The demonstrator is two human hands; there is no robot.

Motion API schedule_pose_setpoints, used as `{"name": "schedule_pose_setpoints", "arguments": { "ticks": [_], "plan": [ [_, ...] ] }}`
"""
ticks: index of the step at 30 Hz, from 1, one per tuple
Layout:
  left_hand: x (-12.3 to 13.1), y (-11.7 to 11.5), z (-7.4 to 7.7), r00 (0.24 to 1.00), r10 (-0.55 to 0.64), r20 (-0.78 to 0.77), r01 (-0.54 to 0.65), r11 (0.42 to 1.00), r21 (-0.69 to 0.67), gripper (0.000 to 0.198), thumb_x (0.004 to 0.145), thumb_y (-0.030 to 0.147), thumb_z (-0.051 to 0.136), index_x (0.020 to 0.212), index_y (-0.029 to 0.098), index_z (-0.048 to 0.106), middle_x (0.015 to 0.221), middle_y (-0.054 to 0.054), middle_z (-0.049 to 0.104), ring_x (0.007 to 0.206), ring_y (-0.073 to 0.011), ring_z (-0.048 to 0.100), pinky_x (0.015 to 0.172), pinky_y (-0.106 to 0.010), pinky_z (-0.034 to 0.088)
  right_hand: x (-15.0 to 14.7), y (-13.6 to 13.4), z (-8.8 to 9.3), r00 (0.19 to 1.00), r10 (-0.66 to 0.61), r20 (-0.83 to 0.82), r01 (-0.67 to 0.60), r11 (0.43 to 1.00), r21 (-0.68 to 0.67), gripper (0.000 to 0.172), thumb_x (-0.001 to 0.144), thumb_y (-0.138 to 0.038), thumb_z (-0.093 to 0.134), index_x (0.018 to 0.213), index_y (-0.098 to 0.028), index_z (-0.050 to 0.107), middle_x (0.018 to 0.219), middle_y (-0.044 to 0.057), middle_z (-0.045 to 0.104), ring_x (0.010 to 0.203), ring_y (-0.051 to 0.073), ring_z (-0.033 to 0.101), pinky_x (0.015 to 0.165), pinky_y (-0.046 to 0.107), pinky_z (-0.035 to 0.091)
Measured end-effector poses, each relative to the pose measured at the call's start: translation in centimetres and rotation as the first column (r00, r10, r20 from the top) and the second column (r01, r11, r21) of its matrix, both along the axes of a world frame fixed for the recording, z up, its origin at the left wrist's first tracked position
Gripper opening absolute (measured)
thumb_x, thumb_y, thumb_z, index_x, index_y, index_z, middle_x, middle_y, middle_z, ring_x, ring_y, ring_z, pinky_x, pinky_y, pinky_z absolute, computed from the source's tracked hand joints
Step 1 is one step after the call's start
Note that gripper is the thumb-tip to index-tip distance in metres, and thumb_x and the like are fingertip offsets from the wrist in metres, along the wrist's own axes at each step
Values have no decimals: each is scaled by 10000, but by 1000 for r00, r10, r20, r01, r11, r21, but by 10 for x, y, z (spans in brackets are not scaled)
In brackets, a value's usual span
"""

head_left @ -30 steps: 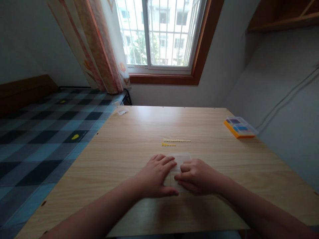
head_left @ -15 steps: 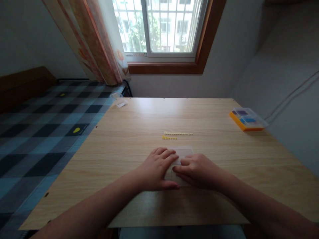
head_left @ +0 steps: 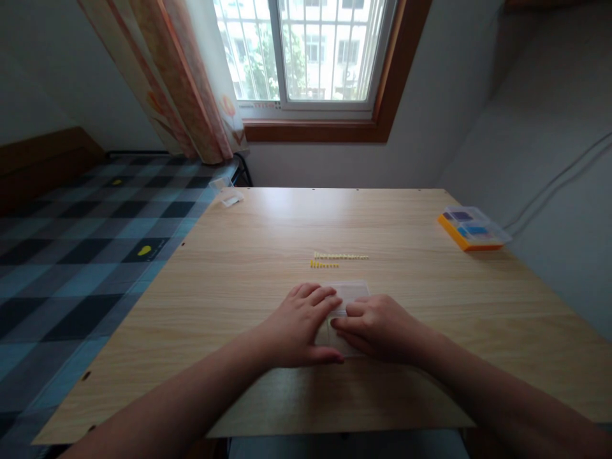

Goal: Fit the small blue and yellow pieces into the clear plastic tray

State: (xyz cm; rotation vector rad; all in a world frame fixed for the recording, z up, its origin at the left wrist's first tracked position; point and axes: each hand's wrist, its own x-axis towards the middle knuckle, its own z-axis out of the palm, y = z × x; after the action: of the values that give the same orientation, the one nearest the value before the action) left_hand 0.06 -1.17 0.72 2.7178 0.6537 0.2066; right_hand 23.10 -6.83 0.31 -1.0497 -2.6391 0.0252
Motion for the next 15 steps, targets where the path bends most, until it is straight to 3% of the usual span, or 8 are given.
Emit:
{"name": "schedule_pose_setpoints", "arguments": {
  "ticks": [15],
  "plan": [
    [1, -1, 0, 1000, 3, 5, -3, 1000, 4, 838, 786, 728, 726, 1424, 215, 546, 1486, -146, 541, 1355, -387, 482, 1169, -561, 338, 0, 0, -4, 1000, -20, -17, 21, 1000, 20, 288, 1020, -296, 498, 870, -219, 732, 701, 8, 661, 600, 130, 518, 581, 292, 300]
  ]
}}
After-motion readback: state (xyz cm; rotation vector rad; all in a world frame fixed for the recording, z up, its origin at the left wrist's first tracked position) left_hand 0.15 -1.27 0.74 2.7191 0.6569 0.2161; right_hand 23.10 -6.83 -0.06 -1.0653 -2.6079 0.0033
